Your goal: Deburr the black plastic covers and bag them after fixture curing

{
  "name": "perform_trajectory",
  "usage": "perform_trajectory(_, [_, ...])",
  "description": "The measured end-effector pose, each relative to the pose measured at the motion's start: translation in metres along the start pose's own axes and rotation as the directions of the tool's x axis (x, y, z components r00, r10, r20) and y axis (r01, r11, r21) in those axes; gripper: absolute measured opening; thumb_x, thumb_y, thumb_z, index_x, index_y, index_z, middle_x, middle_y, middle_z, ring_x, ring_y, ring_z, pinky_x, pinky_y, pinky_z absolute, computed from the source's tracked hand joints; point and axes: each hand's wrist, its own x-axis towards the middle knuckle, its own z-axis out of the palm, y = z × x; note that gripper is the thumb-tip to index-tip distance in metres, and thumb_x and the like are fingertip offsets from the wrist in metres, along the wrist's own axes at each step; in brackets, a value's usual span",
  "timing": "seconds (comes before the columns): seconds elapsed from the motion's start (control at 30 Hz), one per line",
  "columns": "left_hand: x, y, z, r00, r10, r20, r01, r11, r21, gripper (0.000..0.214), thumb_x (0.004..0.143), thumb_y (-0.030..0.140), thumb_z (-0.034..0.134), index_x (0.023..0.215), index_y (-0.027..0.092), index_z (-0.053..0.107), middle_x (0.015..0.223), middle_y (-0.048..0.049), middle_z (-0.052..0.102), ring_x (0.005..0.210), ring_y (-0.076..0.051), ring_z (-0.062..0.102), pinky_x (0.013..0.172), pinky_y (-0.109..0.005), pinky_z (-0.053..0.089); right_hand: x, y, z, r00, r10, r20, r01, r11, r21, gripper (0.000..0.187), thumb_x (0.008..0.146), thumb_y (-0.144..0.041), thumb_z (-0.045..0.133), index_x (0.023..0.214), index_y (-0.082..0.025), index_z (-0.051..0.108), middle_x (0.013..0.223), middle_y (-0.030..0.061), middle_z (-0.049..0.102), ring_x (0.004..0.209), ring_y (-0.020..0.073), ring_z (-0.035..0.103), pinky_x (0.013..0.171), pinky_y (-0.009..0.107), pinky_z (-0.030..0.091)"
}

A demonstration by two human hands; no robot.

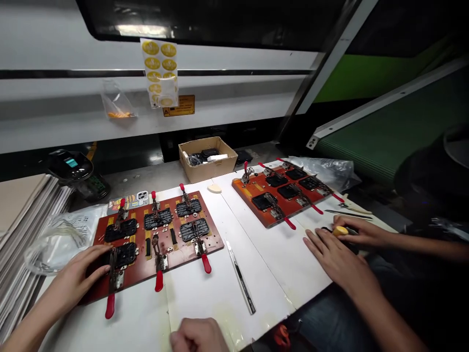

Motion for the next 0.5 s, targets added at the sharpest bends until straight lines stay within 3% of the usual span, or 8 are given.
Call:
perform_trajectory(0.03, [-0.002, 0.001, 0.000, 1.000, 0.009, -0.003, -0.009, 1.000, -0.005, 0.053, 0.090, 0.062, 0.058, 0.132, 0.030, 0.061, 0.141, -0.0073, 0.063, 0.132, -0.033, 0.056, 0.114, -0.051, 0.044, 0.010, -0.018, 0.007, 0.991, 0.072, 0.116, -0.082, 0.993, 0.086, 0.037, 0.090, -0.039, 0.061, 0.057, -0.021, 0.058, 0.049, -0.0039, 0.051, 0.046, 0.0096, 0.045, 0.046, 0.022, 0.028])
perform_trajectory(0.13, [-0.005, 0.007, 0.000, 1.000, 0.015, -0.024, -0.016, 1.000, -0.014, 0.057, 0.089, 0.060, 0.060, 0.136, 0.027, 0.058, 0.142, -0.0095, 0.062, 0.132, -0.033, 0.056, 0.114, -0.053, 0.044, 0.048, -0.068, 0.031, 0.943, 0.082, 0.324, -0.174, 0.948, 0.267, 0.035, 0.094, -0.051, 0.056, 0.083, -0.021, 0.071, 0.063, 0.0004, 0.064, 0.057, 0.0141, 0.056, 0.055, 0.024, 0.036])
perform_trajectory(0.27, [-0.004, 0.010, 0.001, 0.999, 0.018, -0.046, -0.018, 1.000, 0.003, 0.053, 0.092, 0.056, 0.059, 0.137, 0.028, 0.060, 0.140, -0.0069, 0.065, 0.131, -0.029, 0.058, 0.112, -0.047, 0.048, 0.087, -0.095, 0.068, 0.787, 0.065, 0.613, -0.354, 0.862, 0.364, 0.056, 0.098, -0.065, 0.040, 0.095, -0.017, 0.069, 0.061, 0.0015, 0.063, 0.043, 0.0120, 0.048, 0.047, 0.023, 0.039])
perform_trajectory(0.37, [-0.003, 0.007, 0.004, 0.998, 0.022, -0.059, -0.021, 1.000, 0.019, 0.046, 0.090, 0.058, 0.061, 0.124, 0.029, 0.071, 0.135, -0.0054, 0.069, 0.126, -0.031, 0.063, 0.109, -0.049, 0.051, 0.098, -0.096, 0.083, 0.755, 0.008, 0.655, -0.384, 0.815, 0.433, 0.057, 0.092, -0.070, 0.048, 0.085, -0.017, 0.066, 0.061, -0.0001, 0.061, 0.041, 0.0098, 0.046, 0.044, 0.021, 0.038])
perform_trajectory(0.43, [-0.004, 0.005, 0.007, 0.998, 0.028, -0.062, -0.026, 0.999, 0.041, 0.045, 0.091, 0.060, 0.059, 0.121, 0.030, 0.074, 0.137, -0.0044, 0.068, 0.127, -0.032, 0.063, 0.108, -0.050, 0.052, 0.097, -0.097, 0.083, 0.762, -0.013, 0.647, -0.374, 0.808, 0.456, 0.054, 0.087, -0.069, 0.057, 0.074, -0.017, 0.064, 0.058, -0.0004, 0.059, 0.043, 0.0092, 0.045, 0.045, 0.021, 0.036])
perform_trajectory(0.5, [-0.005, 0.004, 0.010, 0.998, 0.032, -0.058, -0.027, 0.996, 0.079, 0.046, 0.092, 0.060, 0.055, 0.121, 0.030, 0.075, 0.140, -0.0034, 0.066, 0.128, -0.032, 0.062, 0.108, -0.050, 0.053, 0.093, -0.099, 0.079, 0.785, 0.017, 0.619, -0.334, 0.854, 0.400, 0.052, 0.087, -0.064, 0.059, 0.065, -0.017, 0.064, 0.054, 0.0000, 0.057, 0.043, 0.0093, 0.043, 0.046, 0.022, 0.033])
